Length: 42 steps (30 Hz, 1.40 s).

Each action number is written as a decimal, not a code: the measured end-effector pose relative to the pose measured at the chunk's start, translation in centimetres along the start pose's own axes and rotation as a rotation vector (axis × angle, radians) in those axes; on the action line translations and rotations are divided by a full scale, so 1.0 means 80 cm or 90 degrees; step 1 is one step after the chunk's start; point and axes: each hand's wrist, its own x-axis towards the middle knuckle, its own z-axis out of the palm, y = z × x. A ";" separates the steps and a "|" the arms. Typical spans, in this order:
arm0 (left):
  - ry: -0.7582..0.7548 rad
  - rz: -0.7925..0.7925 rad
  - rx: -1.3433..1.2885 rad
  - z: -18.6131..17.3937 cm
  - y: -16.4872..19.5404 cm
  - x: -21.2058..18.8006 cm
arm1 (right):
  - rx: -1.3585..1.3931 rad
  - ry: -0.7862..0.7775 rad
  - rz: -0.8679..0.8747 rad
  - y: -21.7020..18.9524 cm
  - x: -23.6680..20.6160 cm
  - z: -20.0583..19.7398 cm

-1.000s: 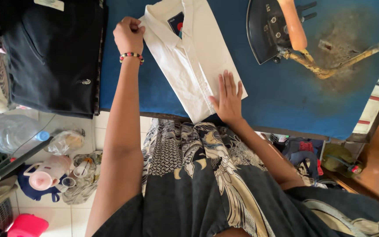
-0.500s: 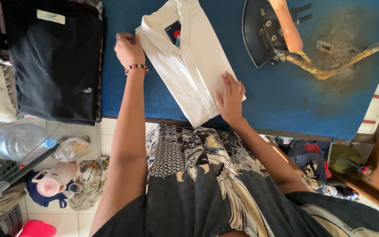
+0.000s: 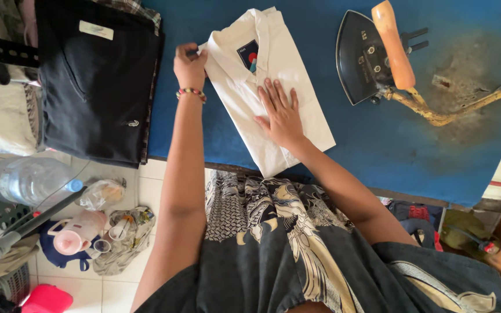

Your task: The person irons white shirts on a blue padded ironing table using a heavy charcoal iron, repositioning and turning each shirt to press the body, sleeves and collar, then folds the finished shirts and stacks them on the table. They then lay out a light green shirt and begin ironing it.

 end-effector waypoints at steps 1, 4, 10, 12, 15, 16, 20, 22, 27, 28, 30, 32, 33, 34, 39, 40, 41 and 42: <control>-0.025 -0.035 -0.047 -0.001 0.000 0.003 | 0.001 0.000 -0.001 0.001 0.000 0.001; -0.017 0.019 -0.191 -0.002 0.005 0.012 | 0.014 -0.001 -0.011 0.003 0.001 0.006; 0.120 0.137 -0.076 -0.009 -0.004 -0.047 | 0.122 0.052 0.068 0.037 -0.058 -0.011; 0.091 0.029 -0.068 -0.015 -0.023 -0.114 | 0.137 0.151 0.136 0.062 -0.104 -0.021; 0.010 -0.057 0.021 -0.021 -0.074 -0.246 | 0.241 0.188 0.284 0.093 -0.165 -0.021; -0.009 -0.034 0.035 -0.021 -0.095 -0.290 | 0.237 0.169 0.283 0.103 -0.174 -0.018; -0.049 -0.225 -0.042 -0.004 -0.167 -0.405 | 0.312 0.033 0.296 0.144 -0.162 -0.004; -0.166 -0.487 -0.269 0.012 -0.177 -0.427 | 0.498 -0.114 0.357 0.164 -0.141 -0.008; -0.147 -0.685 -0.724 0.055 -0.134 -0.429 | 1.040 -0.357 0.503 0.186 -0.138 -0.031; -0.120 -0.659 -0.758 0.057 -0.115 -0.428 | 1.026 -0.415 0.469 0.181 -0.146 -0.037; -0.010 -0.507 -0.683 0.050 -0.078 -0.429 | 0.998 -0.525 0.396 0.162 -0.158 -0.044; 0.002 -0.292 -0.456 0.025 -0.045 -0.431 | 1.153 -0.545 0.427 0.140 -0.152 -0.045; -0.035 -0.155 -0.265 -0.001 -0.033 -0.435 | 1.231 -0.552 0.444 0.130 -0.142 -0.043; -0.068 -0.023 -0.071 -0.021 -0.022 -0.434 | 1.330 -0.518 0.427 0.120 -0.121 -0.038; -0.051 -0.273 -0.477 -0.173 0.013 -0.394 | 1.400 -0.253 0.328 0.072 0.040 -0.011; -0.049 -0.278 -0.382 -0.201 0.020 -0.382 | 1.372 -0.247 0.322 0.057 0.069 -0.014; -0.058 -0.248 -0.388 -0.227 0.026 -0.370 | 1.347 -0.239 0.316 0.042 0.095 -0.017; -0.069 -0.216 -0.393 -0.257 0.034 -0.354 | 1.323 -0.226 0.309 0.022 0.121 -0.024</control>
